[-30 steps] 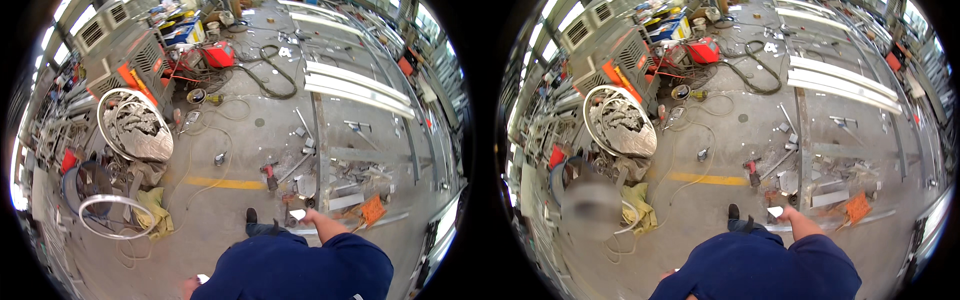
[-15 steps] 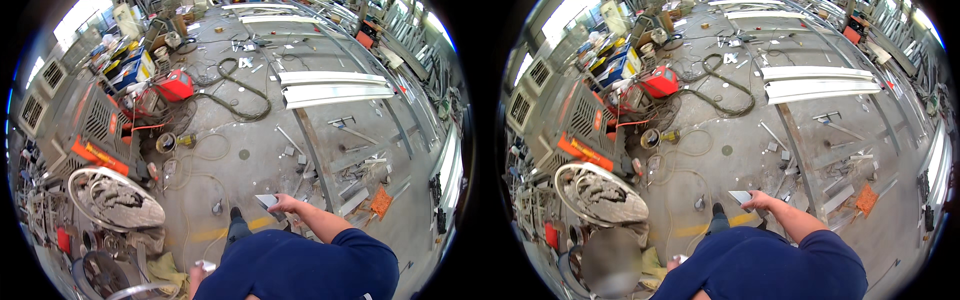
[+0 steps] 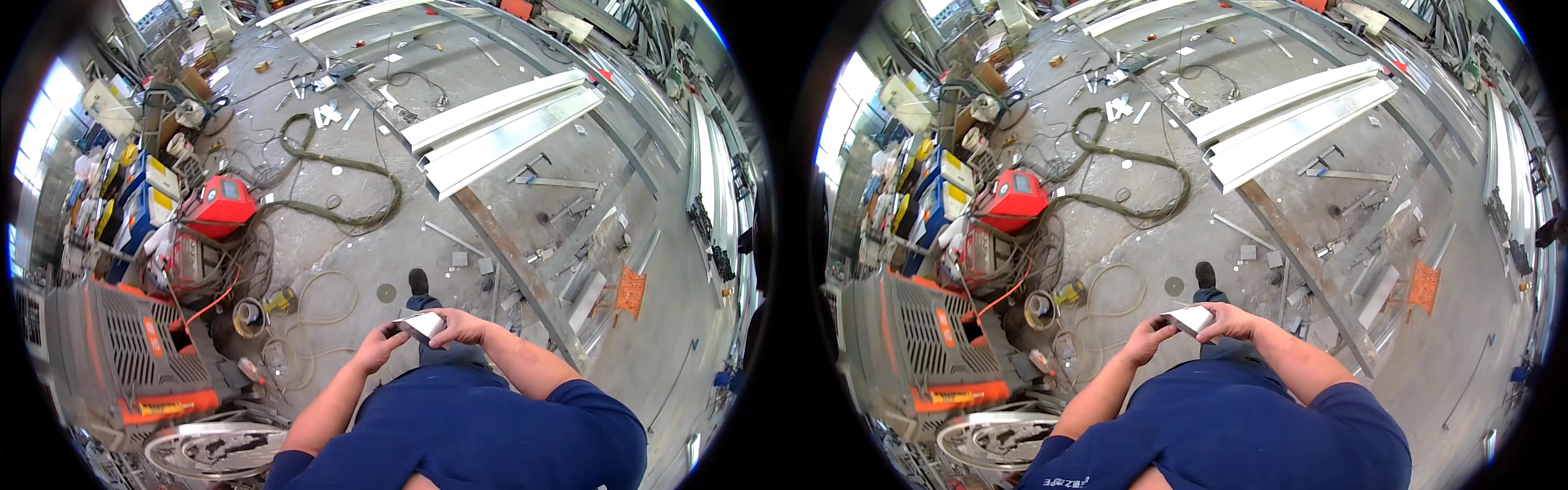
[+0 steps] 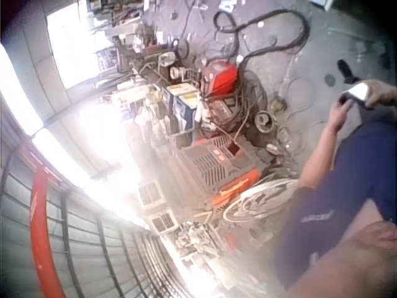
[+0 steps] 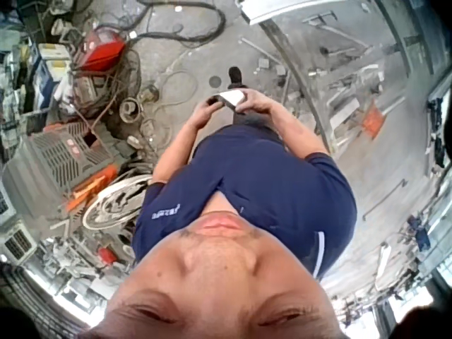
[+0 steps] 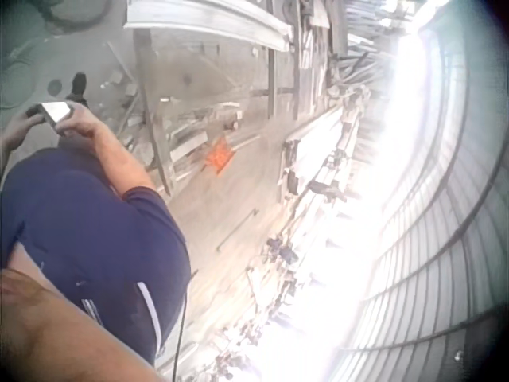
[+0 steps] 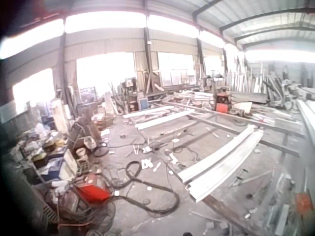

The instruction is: The person walks through a cluttered workshop, picks up a box and places it on a pile, then moves to a workbench to pick up a tape measure and a power tool. They gather small metal pieces into a container, handle long metal profiles, and inspect short cut pieces near a cutting machine before walking back through the area.

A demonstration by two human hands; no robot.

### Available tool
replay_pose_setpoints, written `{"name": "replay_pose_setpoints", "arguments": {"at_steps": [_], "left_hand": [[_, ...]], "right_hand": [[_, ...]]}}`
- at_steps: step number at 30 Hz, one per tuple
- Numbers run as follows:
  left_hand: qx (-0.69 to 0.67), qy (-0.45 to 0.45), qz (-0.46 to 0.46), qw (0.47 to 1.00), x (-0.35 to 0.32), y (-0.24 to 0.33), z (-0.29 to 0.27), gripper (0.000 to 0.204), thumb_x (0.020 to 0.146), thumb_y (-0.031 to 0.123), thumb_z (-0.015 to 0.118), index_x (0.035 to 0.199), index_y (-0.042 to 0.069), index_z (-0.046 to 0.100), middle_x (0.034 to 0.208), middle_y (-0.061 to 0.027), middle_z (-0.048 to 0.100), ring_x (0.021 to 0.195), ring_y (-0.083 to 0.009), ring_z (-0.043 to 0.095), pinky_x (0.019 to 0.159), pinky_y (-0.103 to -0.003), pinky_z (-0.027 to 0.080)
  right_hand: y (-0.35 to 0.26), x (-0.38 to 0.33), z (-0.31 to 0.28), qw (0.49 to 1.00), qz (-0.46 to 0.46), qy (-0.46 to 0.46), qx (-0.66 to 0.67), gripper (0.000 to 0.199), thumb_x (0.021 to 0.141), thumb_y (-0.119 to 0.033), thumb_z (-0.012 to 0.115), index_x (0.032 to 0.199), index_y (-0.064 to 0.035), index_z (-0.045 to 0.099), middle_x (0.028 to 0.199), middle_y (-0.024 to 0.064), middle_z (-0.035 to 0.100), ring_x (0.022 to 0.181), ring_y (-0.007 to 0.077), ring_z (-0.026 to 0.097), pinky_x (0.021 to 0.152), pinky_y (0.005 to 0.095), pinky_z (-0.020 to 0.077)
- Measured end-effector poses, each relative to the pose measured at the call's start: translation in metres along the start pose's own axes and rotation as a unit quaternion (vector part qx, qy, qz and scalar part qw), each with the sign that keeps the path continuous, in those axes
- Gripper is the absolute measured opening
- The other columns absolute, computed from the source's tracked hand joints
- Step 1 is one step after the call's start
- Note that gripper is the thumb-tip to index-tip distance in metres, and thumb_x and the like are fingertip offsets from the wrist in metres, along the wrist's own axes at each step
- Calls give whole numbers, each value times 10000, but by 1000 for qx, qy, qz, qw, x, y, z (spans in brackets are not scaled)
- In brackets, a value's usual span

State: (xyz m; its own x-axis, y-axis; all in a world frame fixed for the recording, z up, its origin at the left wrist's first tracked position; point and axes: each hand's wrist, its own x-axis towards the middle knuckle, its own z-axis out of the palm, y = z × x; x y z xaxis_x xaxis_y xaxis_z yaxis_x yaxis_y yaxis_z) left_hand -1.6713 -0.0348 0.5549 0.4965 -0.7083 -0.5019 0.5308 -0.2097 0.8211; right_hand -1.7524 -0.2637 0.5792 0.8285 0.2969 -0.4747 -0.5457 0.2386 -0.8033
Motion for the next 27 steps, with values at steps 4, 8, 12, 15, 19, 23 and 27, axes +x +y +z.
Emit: {"name": "replay_pose_setpoints", "arguments": {"at_steps": [4, 8, 12, 15, 19, 23, 27], "left_hand": [[117, 59, 53, 990, 106, 48, -37, 392, 857, 199, 655, 1191, 19, 558, 1131, -92, 601, 1061, -182, 527, 941, -340, 414], [442, 162, 30, 882, 147, 89, -119, 392, 799, 243, 706, 1084, 0, 592, 1066, -169, 638, 1010, -265, 603, 876, -358, 465], [439, 243, -188, 844, 122, 89, -213, 421, 777, 323, 673, 1004, -28, 619, 974, -214, 660, 930, -340, 634, 805, -391, 483], [324, 315, -321, 833, 60, 51, -270, 378, 760, 322, 634, 924, -17, 634, 825, -200, 655, 806, -347, 636, 688, -418, 480], [306, 290, -423, 802, 28, 68, -292, 353, 773, 326, 626, 881, -11, 633, 785, -173, 639, 759, -304, 608, 660, -408, 467], [314, 244, -438, 806, 53, 83, -340, 337, 787, 329, 617, 839, -4, 632, 746, -146, 623, 712, -260, 581, 633, -399, 453], [339, 188, -414, 824, 133, 120, -428, 331, 801, 333, 608, 796, 3, 631, 707, -118, 608, 665, -217, 553, 606, -389, 439]], "right_hand": [[-17, 82, -95, 992, -5, 87, 87, 638, 646, -71, 782, 1230, -27, 530, 925, 34, 613, 787, 117, 583, 642, 253, 477], [-57, 175, -210, 944, 19, 313, 103, 693, 645, -119, 804, 1241, 3, 473, 1017, 93, 600, 875, 189, 573, 759, 335, 479], [-48, 267, -362, 796, 14, 603, 55, 767, 636, -107, 782, 1263, 71, 379, 1115, 222, 565, 975, 299, 590, 757, 408, 513], [-87, 314, -416, 747, -15, 645, 162, 802, 648, -100, 773, 1301, 54, 334, 1152, 224, 551, 1023, 310, 575, 833, 388, 490], [-96, 357, -450, 739, 7, 634, 227, 810, 711, -189, 788, 1329, 70, 332, 1238, 213, 526, 1137, 299, 524, 935, 362, 430], [-86, 379, -454, 740, 59, 647, 173, 812, 752, -257, 781, 1332, 96, 335, 1286, 211, 499, 1173, 284, 503, 962, 349, 409], [-55, 360, -472, 665, 143, 718, 146, 586, 762, -233, 767, 1161, 131, 538, 1151, 216, 594, 1018, 285, 602, 877, 366, 468]]}}
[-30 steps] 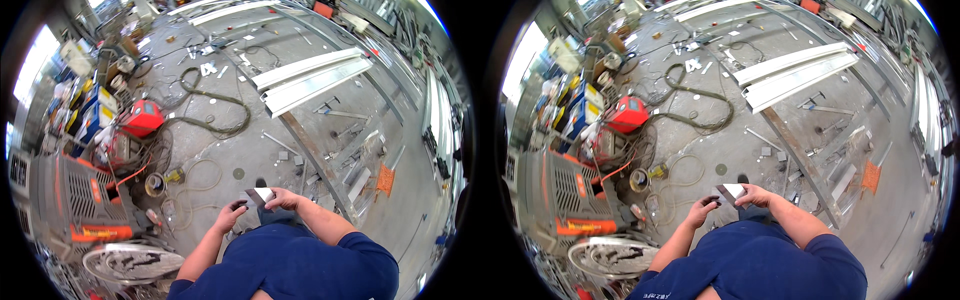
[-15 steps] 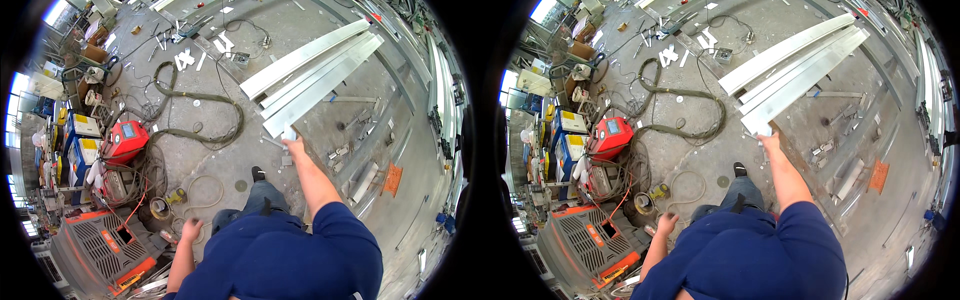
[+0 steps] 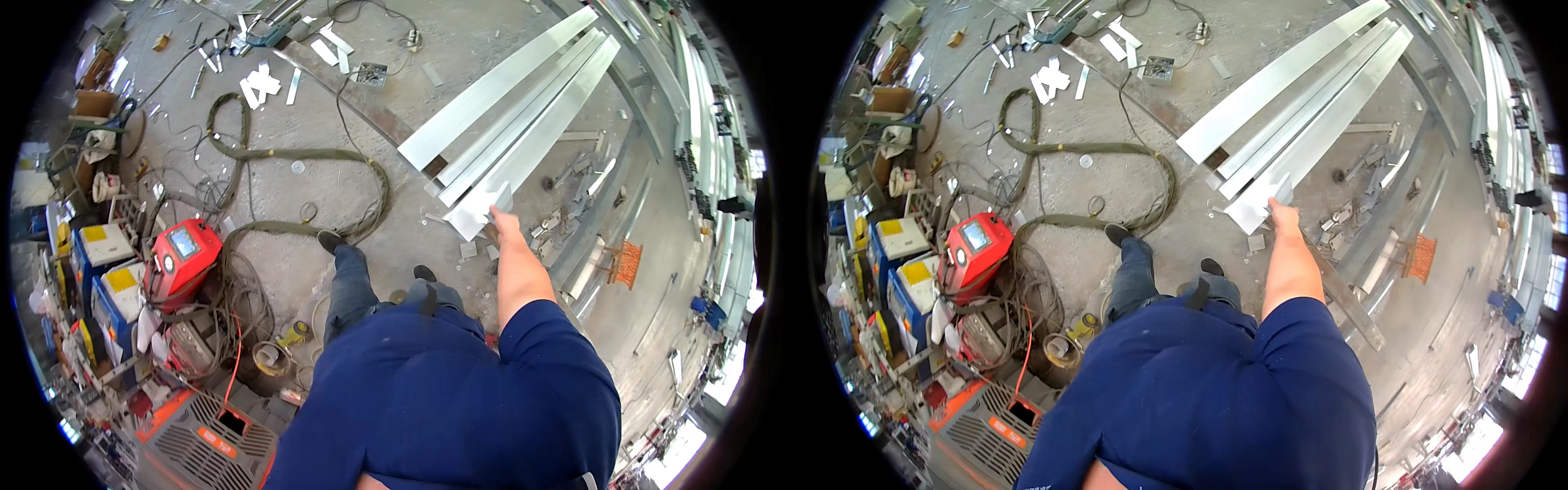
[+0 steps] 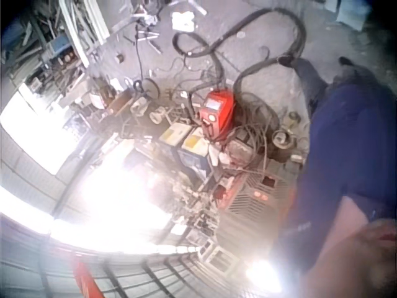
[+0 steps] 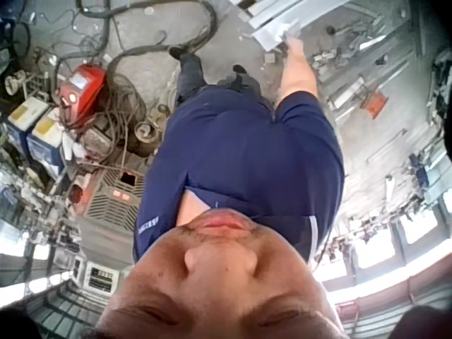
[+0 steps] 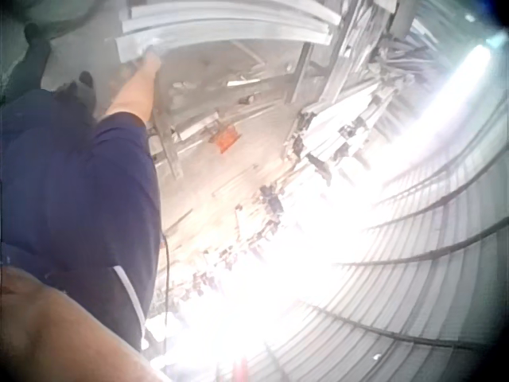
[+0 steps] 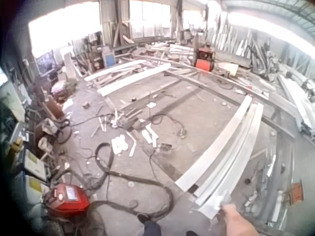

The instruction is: The person walks through a cluttered workshop, picks up a box and places it on a pile, then moves to a workbench to pick up a tape measure and a power tool. They gather small metal pieces into a container, handle long metal profiles, and inspect short cut pieces near a cutting machine before walking back through the area.

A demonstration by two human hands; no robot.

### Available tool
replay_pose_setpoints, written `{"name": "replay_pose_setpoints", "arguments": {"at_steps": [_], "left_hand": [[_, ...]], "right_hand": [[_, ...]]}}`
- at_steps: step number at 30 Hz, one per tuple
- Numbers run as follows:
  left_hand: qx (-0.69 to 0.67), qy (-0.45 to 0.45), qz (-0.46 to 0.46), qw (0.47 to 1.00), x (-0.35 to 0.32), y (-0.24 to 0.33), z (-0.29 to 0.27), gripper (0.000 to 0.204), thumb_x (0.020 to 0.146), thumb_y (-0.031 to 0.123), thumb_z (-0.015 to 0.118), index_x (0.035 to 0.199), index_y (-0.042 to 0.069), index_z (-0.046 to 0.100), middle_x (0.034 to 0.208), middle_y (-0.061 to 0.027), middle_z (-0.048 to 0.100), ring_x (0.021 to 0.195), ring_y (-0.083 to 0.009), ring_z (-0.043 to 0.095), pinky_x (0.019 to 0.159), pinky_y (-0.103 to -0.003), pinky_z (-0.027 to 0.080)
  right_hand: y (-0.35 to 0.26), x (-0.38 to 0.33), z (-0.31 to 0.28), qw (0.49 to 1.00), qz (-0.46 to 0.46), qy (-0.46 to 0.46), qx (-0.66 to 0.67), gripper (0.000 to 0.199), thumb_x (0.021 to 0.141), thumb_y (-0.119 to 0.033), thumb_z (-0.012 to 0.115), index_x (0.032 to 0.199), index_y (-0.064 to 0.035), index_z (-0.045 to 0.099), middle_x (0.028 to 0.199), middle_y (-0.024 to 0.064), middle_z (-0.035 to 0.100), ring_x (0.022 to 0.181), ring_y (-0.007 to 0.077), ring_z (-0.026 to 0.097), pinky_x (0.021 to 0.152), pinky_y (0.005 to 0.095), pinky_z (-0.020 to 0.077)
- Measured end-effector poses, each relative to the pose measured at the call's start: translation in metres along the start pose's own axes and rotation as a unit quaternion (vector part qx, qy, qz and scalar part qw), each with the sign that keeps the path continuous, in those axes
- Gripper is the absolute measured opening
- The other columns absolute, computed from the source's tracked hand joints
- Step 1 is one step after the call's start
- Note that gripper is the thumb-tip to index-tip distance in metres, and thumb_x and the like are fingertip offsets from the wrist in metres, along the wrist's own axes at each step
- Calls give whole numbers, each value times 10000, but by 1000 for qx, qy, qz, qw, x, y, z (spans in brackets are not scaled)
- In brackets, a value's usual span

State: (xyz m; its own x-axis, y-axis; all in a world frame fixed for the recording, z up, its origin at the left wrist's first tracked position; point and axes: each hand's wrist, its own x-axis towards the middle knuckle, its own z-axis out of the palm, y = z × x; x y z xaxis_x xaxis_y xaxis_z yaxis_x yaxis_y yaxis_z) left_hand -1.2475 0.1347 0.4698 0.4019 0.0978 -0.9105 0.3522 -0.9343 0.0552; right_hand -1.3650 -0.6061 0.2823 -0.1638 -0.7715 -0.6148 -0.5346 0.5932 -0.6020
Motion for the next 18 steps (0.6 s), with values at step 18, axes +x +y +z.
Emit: {"name": "replay_pose_setpoints", "arguments": {"at_steps": [18], "left_hand": [[-153, 113, 275, 942, 231, 292, -457, 342, 824, 236, 660, 1011, -48, 631, 920, -147, 674, 819, -222, 628, 745, -339, 487]], "right_hand": [[-198, -337, 259, 845, 234, -426, -222, 985, 826, -750, 376, 1286, 118, 442, 1300, 242, 494, 1216, 325, 467, 1043, 420, 343]]}}
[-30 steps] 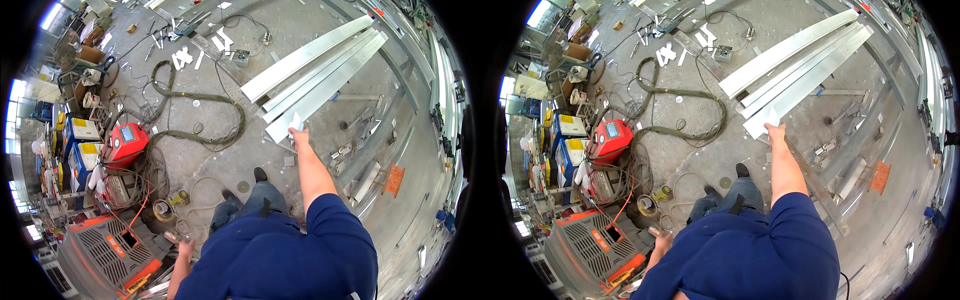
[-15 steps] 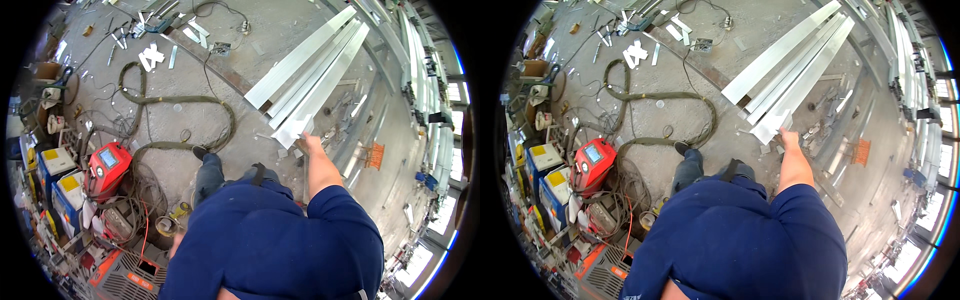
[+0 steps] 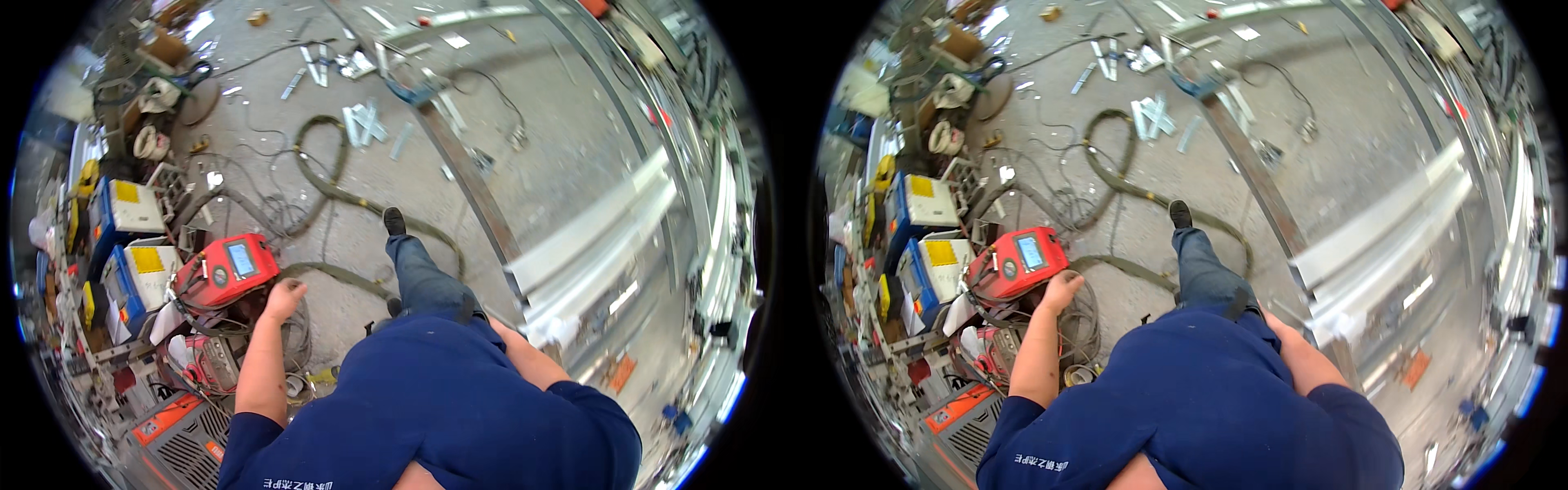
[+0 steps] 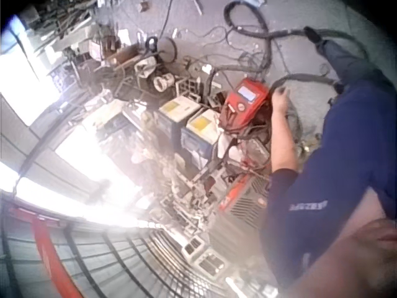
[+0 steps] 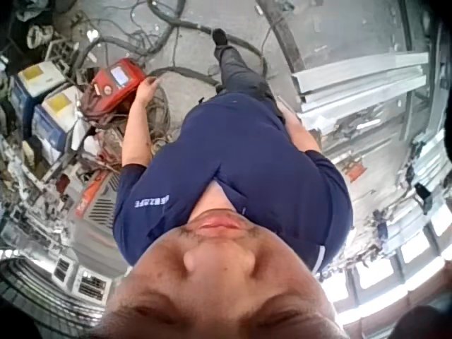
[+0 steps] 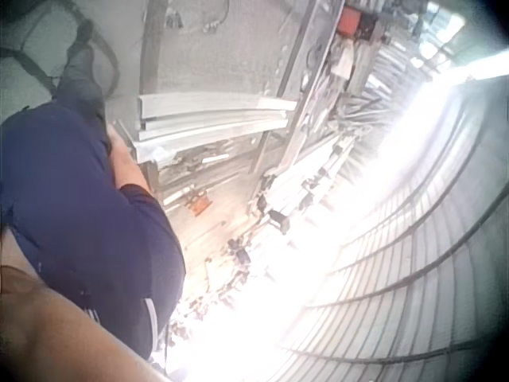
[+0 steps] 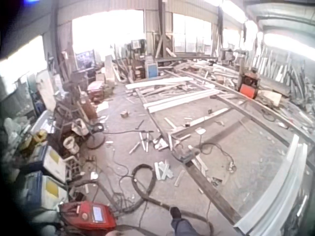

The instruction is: The person walks through a cluttered workshop, picks up a box and places it on a pile, then moves to a workbench to pick up a tape measure and a power tool. They gather small metal pieces into a container, handle long metal profiles, and inspect short cut pieces near a cutting machine before walking back through the area.

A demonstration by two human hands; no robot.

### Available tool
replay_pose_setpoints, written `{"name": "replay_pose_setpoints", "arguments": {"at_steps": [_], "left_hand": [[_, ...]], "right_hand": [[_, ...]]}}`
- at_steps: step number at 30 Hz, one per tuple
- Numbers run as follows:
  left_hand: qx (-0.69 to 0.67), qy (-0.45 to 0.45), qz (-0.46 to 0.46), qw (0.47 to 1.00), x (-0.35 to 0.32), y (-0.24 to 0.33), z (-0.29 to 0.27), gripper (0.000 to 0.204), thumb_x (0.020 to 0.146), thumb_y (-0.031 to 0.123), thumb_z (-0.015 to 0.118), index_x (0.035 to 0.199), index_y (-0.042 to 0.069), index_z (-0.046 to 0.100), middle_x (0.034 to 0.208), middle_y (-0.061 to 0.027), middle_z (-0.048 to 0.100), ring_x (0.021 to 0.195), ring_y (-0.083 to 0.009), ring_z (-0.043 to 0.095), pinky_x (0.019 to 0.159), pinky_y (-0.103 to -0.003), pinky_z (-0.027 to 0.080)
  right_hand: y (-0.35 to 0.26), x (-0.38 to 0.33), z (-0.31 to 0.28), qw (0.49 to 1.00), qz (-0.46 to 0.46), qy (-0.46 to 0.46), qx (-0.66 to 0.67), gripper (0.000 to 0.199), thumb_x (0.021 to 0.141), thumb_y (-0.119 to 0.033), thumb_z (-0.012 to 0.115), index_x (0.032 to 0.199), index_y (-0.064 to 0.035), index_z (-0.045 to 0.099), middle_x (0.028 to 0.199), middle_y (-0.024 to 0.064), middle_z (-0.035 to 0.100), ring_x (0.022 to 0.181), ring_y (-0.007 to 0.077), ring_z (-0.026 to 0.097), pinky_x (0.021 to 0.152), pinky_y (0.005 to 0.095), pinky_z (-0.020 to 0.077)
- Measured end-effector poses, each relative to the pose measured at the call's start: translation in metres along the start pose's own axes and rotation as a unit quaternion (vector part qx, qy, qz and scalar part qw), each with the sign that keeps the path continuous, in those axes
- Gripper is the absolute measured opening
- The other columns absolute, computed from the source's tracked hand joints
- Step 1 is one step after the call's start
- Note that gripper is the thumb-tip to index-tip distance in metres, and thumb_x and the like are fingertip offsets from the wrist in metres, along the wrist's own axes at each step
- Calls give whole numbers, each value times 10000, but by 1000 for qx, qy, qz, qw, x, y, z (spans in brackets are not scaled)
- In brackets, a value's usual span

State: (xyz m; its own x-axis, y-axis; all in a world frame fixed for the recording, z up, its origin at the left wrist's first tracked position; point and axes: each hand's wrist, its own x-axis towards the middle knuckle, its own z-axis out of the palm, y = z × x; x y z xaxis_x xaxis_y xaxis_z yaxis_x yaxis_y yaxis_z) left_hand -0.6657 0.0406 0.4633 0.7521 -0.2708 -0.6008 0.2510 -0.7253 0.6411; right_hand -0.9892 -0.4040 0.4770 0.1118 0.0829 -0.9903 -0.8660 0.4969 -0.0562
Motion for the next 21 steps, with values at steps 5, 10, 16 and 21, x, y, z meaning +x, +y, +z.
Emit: {"name": "replay_pose_setpoints", "arguments": {"at_steps": [5, 10, 16, 21], "left_hand": [[69, 117, -26, 990, 26, -25, -50, 399, 795, 304, 665, 993, -42, 652, 949, -201, 670, 909, -308, 644, 817, -371, 485], [-68, 159, -347, 922, -25, -145, -53, 421, 744, 355, 689, 864, -48, 675, 827, -168, 675, 747, -264, 647, 685, -368, 493], [-361, 172, -427, 811, -57, -138, -40, 314, 855, 268, 641, 925, -36, 672, 884, -147, 671, 722, -241, 627, 640, -369, 495], [-290, 42, -468, 834, 27, -94, -46, 366, 843, 324, 627, 960, -20, 672, 908, -150, 671, 767, -253, 639, 687, -377, 502]], "right_hand": [[-156, 50, -6, 975, -113, -50, 185, 771, 888, -585, 465, 1228, 106, 477, 1182, 216, 566, 1111, 344, 534, 980, 447, 402], [-383, 118, 29, 948, -270, 144, 81, 386, 884, -350, 590, 912, 34, 618, 823, 138, 629, 697, 232, 609, 586, 363, 486], [-625, 66, 243, 834, -423, 186, -301, 283, 815, -229, 664, 857, 47, 616, 705, 83, 603, 539, 162, 574, 485, 339, 476], [-710, 90, 443, 673, -552, 68, -488, 554, 756, -148, 674, 1260, 2, 501, 898, 114, 687, 697, 167, 618, 627, 295, 510]]}}
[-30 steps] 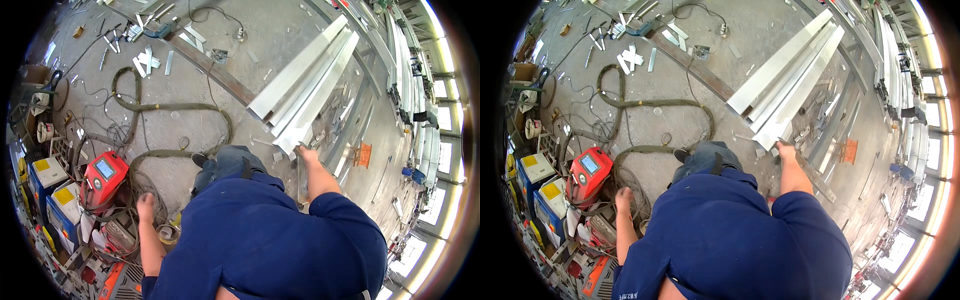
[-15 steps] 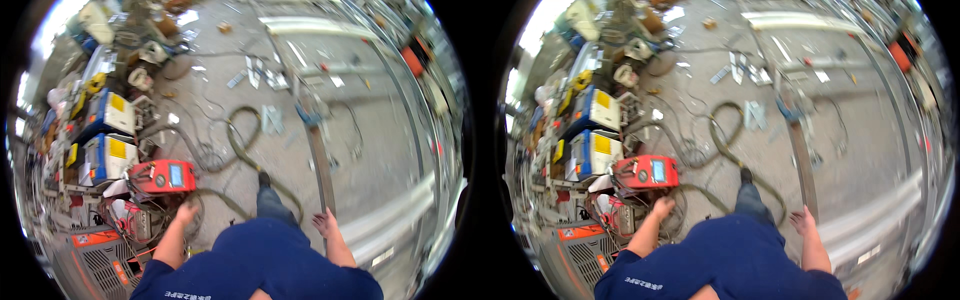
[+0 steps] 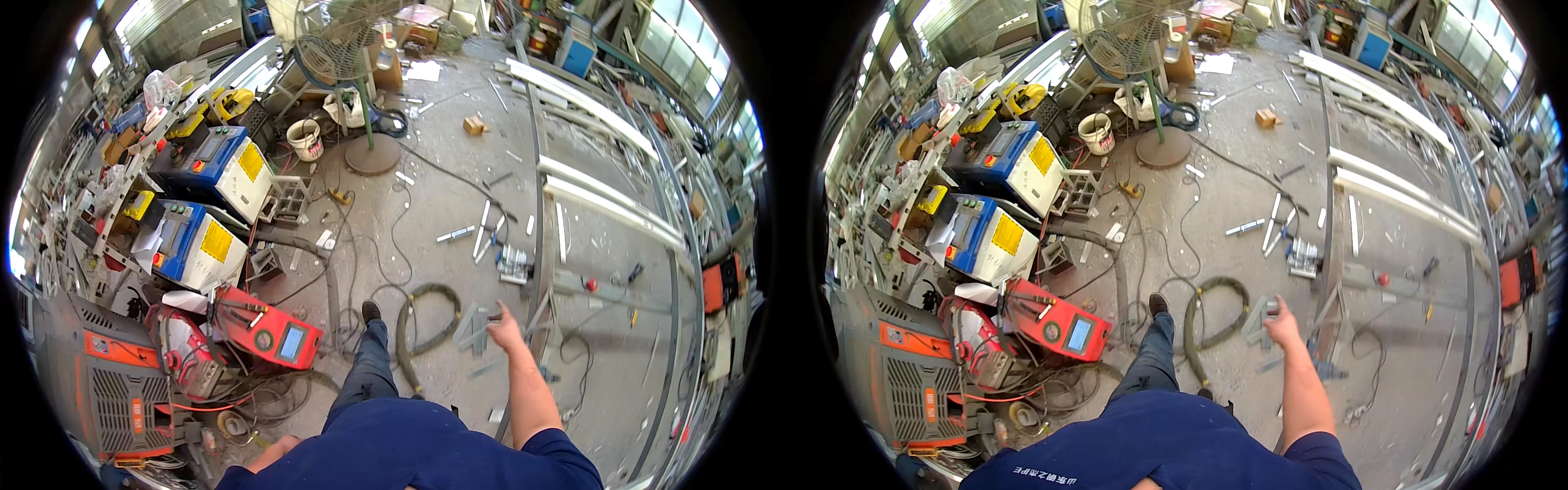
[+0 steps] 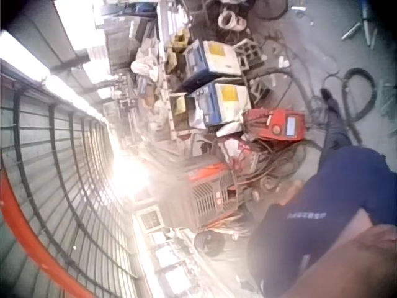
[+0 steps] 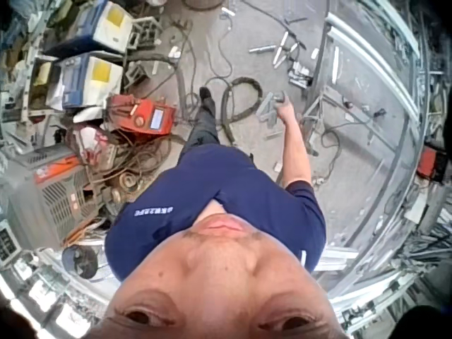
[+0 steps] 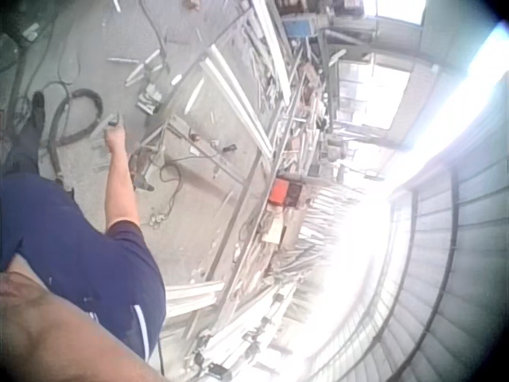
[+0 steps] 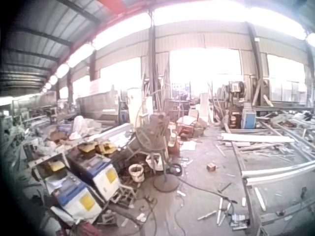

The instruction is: The person walks through a cluttered workshop, picks up a box and places it on a pile, then moves to a workbench to pick up a tape measure and a power tool. They gather small metal pieces into a container, handle long metal profiles, and inspect short cut pieces near a cutting machine before walking back through the area.

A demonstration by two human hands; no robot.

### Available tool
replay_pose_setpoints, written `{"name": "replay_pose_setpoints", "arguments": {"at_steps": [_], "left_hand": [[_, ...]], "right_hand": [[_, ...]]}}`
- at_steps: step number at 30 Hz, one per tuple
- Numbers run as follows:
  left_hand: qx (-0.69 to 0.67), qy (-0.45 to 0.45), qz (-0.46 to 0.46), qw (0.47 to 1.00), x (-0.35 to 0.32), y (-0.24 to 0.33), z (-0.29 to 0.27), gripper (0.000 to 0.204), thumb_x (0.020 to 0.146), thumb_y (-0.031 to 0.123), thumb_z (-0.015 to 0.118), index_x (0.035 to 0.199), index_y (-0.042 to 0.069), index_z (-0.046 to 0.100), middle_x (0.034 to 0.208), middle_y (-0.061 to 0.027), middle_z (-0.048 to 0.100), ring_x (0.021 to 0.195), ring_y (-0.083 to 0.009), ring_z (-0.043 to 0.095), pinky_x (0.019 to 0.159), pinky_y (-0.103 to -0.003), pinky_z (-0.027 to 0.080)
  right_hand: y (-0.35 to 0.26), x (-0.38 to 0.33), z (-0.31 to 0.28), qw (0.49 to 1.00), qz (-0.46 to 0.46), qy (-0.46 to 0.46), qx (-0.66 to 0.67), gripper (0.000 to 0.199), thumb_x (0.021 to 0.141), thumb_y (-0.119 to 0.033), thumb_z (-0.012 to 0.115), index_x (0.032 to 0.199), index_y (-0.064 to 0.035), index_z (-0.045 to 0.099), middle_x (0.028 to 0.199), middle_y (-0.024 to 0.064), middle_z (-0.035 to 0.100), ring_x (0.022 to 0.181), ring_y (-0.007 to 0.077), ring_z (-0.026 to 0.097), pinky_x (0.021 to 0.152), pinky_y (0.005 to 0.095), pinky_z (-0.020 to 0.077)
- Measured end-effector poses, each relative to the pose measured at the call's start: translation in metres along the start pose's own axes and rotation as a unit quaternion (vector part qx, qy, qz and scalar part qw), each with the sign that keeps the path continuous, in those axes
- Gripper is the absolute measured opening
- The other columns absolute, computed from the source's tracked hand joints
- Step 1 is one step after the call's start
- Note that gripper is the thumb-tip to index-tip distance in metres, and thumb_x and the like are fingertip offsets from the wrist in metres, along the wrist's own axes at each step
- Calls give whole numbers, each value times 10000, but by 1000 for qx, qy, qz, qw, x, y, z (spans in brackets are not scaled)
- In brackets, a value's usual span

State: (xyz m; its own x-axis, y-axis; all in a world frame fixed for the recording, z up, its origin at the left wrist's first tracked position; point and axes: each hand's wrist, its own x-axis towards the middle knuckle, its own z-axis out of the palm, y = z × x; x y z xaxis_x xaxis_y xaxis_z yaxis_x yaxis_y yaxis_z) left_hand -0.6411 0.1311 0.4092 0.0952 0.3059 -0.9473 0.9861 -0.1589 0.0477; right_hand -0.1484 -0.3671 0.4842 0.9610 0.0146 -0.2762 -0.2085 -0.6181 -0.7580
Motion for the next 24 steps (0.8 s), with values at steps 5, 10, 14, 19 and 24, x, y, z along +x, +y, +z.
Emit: {"name": "replay_pose_setpoints", "arguments": {"at_steps": [5, 10, 14, 19, 24], "left_hand": [[21, -36, 34, 999, 70, 151, -32, 379, 811, 359, 636, 936, 3, 672, 871, -135, 666, 735, -244, 631, 664, -379, 497], [-107, -27, 145, 983, 152, 323, -126, 362, 780, 348, 661, 869, -3, 656, 674, -91, 620, 576, -191, 577, 549, -366, 467], [-176, 244, 336, 892, 170, 436, -246, 386, 796, 330, 692, 905, -38, 647, 761, -104, 655, 646, -186, 610, 610, -339, 488], [-288, 206, 330, 875, 70, 573, -324, 314, 838, 248, 662, 924, -52, 635, 789, -103, 659, 691, -175, 625, 632, -324, 501], [-317, 268, 147, 898, 157, 507, -285, 358, 851, 279, 650, 1029, -29, 611, 779, -97, 650, 677, -160, 614, 584, -315, 494]], "right_hand": [[-75, 130, 69, 969, -45, -211, -124, 572, 756, -188, 709, 1271, -28, 519, 998, 119, 684, 808, 164, 644, 712, 300, 519], [-161, 220, 58, 915, -19, -290, -281, 643, 727, -376, 732, 1250, -52, 543, 1093, 145, 657, 1007, 296, 625, 880, 353, 484], [-253, 326, 63, 952, -83, -165, -243, 822, 714, -345, 751, 1375, -46, 365, 1130, 162, 630, 982, 331, 622, 850, 383, 492], [-311, 450, 63, 985, -60, -21, -158, 780, 704, -351, 773, 1327, -37, 424, 1101, 156, 642, 935, 305, 641, 824, 371, 500], [-412, 623, 108, 981, -149, -35, -115, 789, 670, -373, 800, 1291, -18, 468, 1111, 169, 634, 898, 274, 647, 797, 363, 506]]}}
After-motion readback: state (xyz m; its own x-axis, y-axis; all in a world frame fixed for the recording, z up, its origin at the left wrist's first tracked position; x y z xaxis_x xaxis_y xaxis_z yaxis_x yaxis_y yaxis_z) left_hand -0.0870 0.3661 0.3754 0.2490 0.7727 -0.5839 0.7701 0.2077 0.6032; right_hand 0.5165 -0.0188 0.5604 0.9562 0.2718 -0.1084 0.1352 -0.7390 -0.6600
